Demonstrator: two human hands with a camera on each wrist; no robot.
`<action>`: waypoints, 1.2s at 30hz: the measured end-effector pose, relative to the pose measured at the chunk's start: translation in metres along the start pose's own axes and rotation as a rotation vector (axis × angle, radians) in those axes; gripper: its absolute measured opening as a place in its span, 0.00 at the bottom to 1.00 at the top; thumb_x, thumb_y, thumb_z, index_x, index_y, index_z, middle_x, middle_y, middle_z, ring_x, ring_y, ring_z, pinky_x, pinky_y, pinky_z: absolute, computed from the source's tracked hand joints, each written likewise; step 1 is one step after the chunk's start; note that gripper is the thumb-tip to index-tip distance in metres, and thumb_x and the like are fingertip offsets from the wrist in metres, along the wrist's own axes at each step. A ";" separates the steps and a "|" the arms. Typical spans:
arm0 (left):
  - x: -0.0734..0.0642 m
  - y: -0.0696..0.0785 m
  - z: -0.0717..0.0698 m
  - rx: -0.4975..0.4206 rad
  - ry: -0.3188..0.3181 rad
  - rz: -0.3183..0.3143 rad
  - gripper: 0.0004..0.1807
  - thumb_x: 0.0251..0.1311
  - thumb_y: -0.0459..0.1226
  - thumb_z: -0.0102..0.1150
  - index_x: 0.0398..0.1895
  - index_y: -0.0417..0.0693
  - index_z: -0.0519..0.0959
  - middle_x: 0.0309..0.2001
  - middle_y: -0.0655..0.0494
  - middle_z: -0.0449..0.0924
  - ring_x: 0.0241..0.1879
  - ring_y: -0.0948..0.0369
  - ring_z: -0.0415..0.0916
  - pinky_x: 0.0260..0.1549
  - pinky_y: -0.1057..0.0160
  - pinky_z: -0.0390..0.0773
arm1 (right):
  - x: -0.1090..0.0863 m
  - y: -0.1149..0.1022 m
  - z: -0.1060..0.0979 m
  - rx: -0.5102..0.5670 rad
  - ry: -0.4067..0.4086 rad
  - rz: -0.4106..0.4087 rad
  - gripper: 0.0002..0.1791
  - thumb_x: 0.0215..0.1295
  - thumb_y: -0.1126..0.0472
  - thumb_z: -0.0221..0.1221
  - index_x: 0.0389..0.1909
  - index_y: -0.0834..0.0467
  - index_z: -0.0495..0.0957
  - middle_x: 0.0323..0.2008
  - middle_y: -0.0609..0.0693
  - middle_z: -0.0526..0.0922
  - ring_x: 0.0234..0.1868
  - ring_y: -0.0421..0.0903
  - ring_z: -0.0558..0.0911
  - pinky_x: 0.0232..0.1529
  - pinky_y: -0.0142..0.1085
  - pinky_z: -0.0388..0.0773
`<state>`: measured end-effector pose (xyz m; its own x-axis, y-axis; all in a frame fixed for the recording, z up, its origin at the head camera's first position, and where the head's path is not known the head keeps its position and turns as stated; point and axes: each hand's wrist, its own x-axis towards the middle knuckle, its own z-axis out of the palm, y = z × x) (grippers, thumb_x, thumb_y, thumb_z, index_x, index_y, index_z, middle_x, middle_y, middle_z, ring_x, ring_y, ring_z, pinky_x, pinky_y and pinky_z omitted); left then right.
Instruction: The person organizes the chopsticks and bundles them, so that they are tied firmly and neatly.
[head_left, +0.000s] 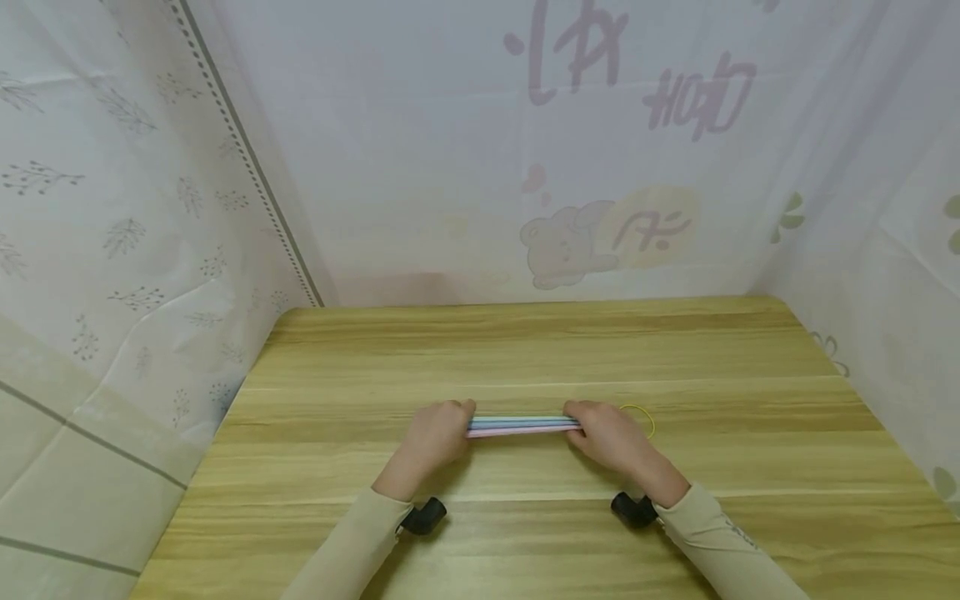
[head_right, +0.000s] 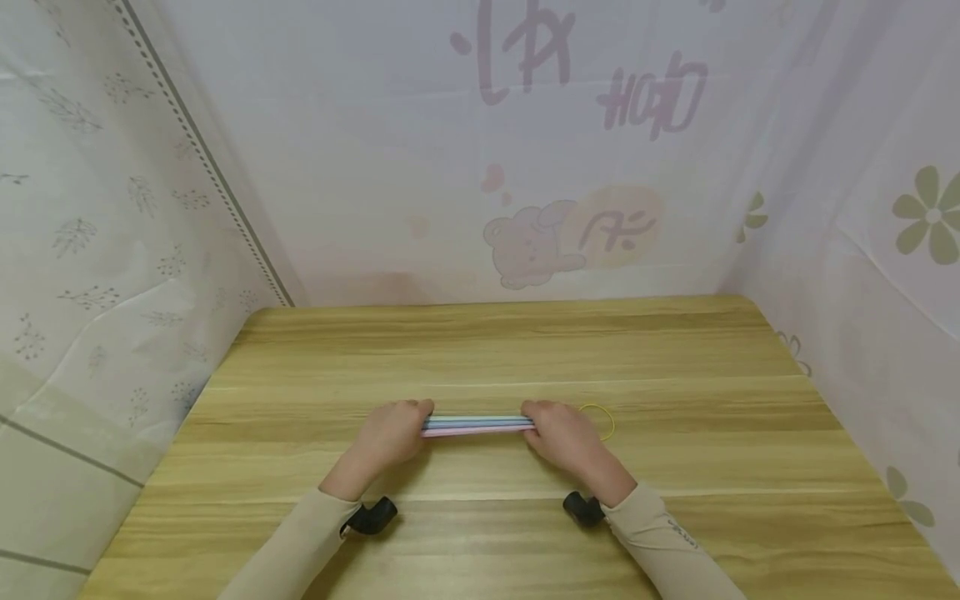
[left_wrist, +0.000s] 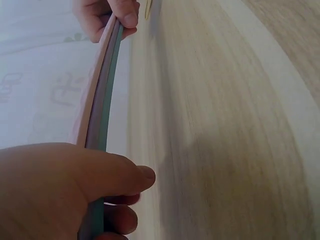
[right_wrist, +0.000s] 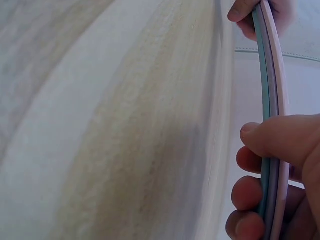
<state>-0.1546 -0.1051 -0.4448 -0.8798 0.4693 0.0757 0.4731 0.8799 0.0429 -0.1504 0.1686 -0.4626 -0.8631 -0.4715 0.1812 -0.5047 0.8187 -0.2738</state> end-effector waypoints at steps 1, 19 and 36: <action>0.000 0.000 0.000 0.008 -0.003 -0.006 0.08 0.47 0.33 0.65 0.29 0.45 0.75 0.25 0.53 0.77 0.21 0.57 0.76 0.17 0.58 0.75 | 0.000 0.000 0.000 0.003 0.003 0.002 0.12 0.57 0.60 0.64 0.24 0.50 0.69 0.19 0.38 0.67 0.19 0.35 0.62 0.18 0.27 0.58; 0.000 0.000 -0.009 0.050 -0.048 -0.025 0.11 0.52 0.42 0.67 0.24 0.48 0.75 0.21 0.55 0.76 0.19 0.60 0.73 0.16 0.59 0.74 | 0.000 -0.002 0.000 -0.082 0.093 -0.158 0.08 0.58 0.65 0.65 0.30 0.56 0.74 0.31 0.47 0.81 0.30 0.41 0.77 0.23 0.28 0.70; -0.002 0.004 -0.007 0.099 0.067 -0.071 0.10 0.52 0.40 0.69 0.24 0.44 0.78 0.20 0.52 0.76 0.19 0.58 0.75 0.15 0.60 0.74 | 0.003 -0.003 -0.002 -0.055 0.161 -0.085 0.07 0.58 0.62 0.65 0.28 0.55 0.75 0.26 0.44 0.75 0.27 0.39 0.70 0.26 0.30 0.70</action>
<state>-0.1507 -0.1029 -0.4382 -0.9040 0.4030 0.1428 0.4003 0.9151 -0.0481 -0.1515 0.1650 -0.4594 -0.8010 -0.4845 0.3515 -0.5697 0.7973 -0.1995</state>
